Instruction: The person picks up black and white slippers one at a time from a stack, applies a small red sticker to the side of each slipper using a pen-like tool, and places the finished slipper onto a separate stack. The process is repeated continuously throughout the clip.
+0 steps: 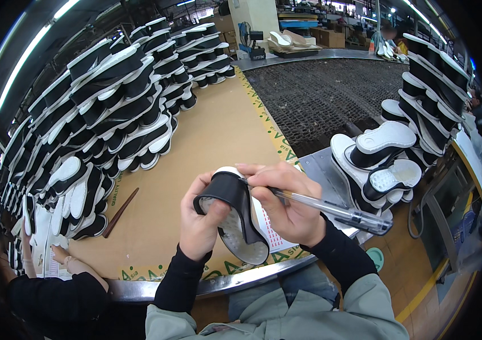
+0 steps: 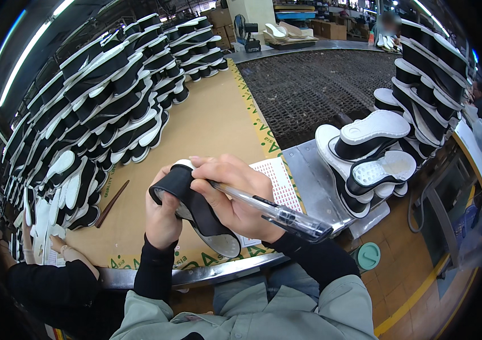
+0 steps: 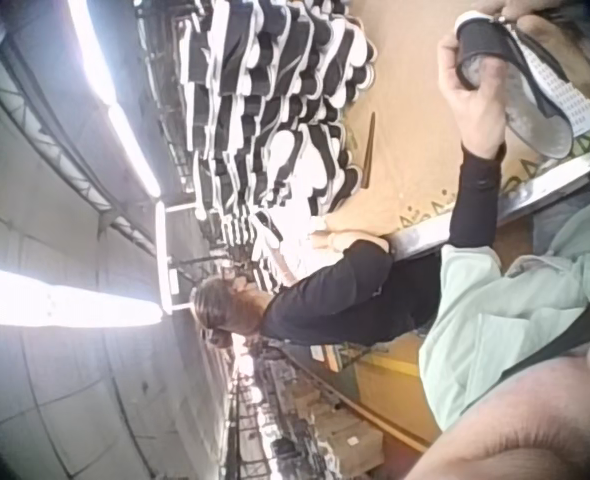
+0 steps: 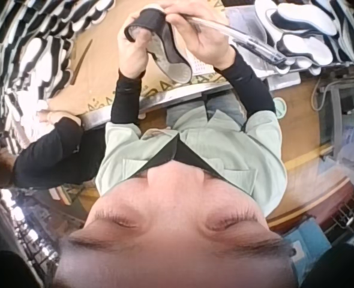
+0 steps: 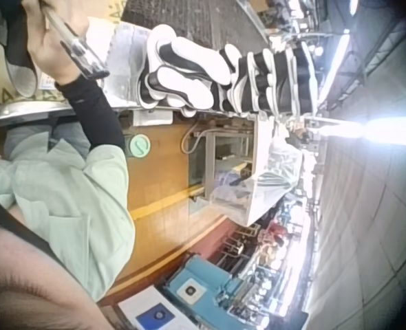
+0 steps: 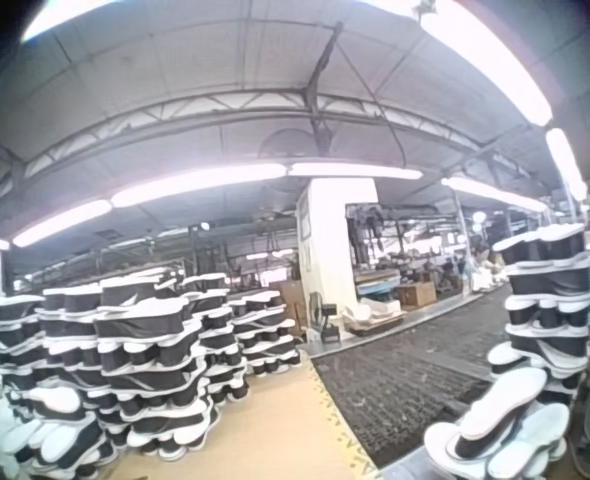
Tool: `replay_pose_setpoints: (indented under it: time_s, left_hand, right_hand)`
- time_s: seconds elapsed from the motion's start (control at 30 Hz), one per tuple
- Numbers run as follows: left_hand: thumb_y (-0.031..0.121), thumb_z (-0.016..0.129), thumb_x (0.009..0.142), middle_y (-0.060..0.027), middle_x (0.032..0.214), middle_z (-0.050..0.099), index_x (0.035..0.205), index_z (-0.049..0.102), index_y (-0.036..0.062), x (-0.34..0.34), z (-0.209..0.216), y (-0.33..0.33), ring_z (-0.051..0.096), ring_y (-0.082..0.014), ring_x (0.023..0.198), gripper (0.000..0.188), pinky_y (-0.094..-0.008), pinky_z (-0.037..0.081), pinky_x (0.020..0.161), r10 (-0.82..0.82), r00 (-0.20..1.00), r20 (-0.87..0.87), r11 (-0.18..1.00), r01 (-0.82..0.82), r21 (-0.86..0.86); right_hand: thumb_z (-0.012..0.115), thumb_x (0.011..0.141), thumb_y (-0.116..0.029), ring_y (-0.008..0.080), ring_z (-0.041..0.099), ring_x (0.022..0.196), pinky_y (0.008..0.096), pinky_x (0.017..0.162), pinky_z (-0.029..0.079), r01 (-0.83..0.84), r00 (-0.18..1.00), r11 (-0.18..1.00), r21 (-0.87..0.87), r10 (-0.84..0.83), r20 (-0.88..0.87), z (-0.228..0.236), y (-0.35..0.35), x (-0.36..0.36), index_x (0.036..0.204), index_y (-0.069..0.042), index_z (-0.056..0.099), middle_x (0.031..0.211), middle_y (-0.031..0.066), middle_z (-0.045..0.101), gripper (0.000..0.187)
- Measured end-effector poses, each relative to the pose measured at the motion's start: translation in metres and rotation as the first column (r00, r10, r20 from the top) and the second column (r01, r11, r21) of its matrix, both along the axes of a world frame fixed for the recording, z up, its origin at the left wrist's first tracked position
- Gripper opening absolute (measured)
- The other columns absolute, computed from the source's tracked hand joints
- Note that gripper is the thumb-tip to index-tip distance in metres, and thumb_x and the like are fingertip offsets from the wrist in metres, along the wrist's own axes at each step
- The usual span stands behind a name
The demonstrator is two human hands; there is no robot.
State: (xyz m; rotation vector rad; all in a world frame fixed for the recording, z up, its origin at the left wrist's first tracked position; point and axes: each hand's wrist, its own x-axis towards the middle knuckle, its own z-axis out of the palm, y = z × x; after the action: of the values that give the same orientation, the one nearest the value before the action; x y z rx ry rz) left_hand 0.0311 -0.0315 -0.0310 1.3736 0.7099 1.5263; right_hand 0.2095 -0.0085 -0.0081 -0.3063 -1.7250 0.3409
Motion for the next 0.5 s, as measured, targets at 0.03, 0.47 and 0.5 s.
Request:
replay_pose_setpoints:
  time_s: [0.03, 0.47, 0.5]
  left_hand:
    - [0.044, 0.079, 0.079, -0.0028, 0.103, 0.062, 0.115, 0.054, -0.0015, 0.000, 0.000, 0.000, 0.059, -0.0096, 0.095, 0.063, -0.0234, 0.046, 0.084, -0.001, 1.000, 0.004, 1.000, 0.001, 0.003]
    - [0.049, 0.075, 0.081, -0.0023, 0.100, 0.062, 0.112, 0.055, -0.0012, -0.005, -0.005, 0.001, 0.059, -0.0083, 0.092, 0.062, -0.0228, 0.046, 0.082, 0.076, 0.997, 0.016, 0.997, -0.076, 0.018]
    - [0.049, 0.075, 0.081, -0.0023, 0.101, 0.062, 0.112, 0.055, -0.0012, -0.006, -0.005, 0.001, 0.058, -0.0081, 0.092, 0.062, -0.0228, 0.046, 0.082, 0.078, 0.997, 0.014, 0.997, -0.078, 0.017]
  right_hand:
    - [0.060, 0.092, -0.003, 0.0332, 0.069, 0.092, 0.0349, 0.079, 0.055, -0.006, 1.000, 1.000, 0.004, 0.006, -0.003, -0.001, 0.001, -0.002, 0.097, 0.003, 0.061, 0.096, 0.0228, 0.067, 0.009]
    - [0.067, 0.088, -0.002, 0.0354, 0.068, 0.098, 0.0363, 0.080, 0.054, -0.061, 0.978, 0.998, -0.032, 0.053, -0.203, -0.029, 0.002, -0.023, 0.098, 0.004, 0.062, 0.095, 0.0191, 0.067, 0.013]
    - [0.064, 0.090, -0.004, 0.0355, 0.067, 0.098, 0.0375, 0.082, 0.053, -0.044, 0.984, 0.999, -0.031, 0.038, -0.174, -0.032, 0.001, -0.022, 0.099, 0.004, 0.060, 0.097, 0.0199, 0.066, 0.012]
